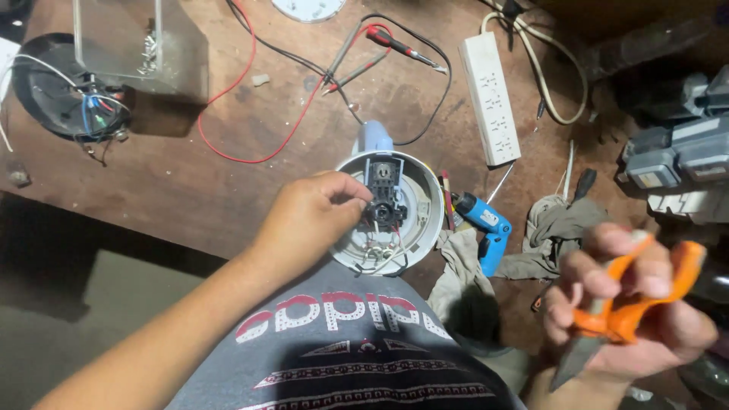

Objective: The person holds a disassembled kettle base with exposed wiring, rotates it to inspect the internal components, and then places the base into the kettle's bottom housing. The person uses pliers to adjust or secure a wire connection inside the kettle base.

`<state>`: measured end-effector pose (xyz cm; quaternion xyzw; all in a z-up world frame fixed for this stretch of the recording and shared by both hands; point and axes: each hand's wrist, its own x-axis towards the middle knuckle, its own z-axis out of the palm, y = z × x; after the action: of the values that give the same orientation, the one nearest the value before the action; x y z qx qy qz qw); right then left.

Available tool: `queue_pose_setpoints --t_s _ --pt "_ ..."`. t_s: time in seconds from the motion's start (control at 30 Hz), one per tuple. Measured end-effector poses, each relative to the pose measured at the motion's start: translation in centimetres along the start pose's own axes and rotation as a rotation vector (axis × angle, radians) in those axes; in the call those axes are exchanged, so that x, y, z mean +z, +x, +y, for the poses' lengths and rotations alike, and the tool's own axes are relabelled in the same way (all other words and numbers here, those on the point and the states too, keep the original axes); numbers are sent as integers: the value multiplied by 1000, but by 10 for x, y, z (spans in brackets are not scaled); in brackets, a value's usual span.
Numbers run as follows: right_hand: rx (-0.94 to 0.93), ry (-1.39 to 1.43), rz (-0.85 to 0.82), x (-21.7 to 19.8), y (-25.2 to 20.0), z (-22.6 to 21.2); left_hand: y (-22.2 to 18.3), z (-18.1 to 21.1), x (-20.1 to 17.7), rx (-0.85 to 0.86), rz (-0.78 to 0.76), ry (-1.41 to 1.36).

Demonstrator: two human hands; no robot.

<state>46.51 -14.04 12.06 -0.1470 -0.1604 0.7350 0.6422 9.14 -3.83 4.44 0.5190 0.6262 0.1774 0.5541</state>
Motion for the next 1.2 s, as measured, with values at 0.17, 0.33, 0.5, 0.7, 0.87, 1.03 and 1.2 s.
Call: queue_pose_setpoints --t_s 0.17,0.33,0.5,0.7,0.87,1.03,1.2 --pt "181 -322 178 9 18 55 -4 11 -1 -153 -18 -98" --pt "-97 -788 195 50 50 51 -7 15 -2 -159 -15 -140" --pt "-149 -854 -330 64 66 84 -9 22 -5 -231 -23 -286" --pt "-256 -955 -404 36 74 132 -14 26 -6 -274 -49 -387" --pt "-263 -903 -445 25 81 140 -13 26 -5 -266 -55 -453" --pt "-286 -946 -423 24 82 143 -16 32 -8 -261 -47 -423" --pt "-283 -954 -409 26 83 146 -19 31 -6 -205 6 -374"
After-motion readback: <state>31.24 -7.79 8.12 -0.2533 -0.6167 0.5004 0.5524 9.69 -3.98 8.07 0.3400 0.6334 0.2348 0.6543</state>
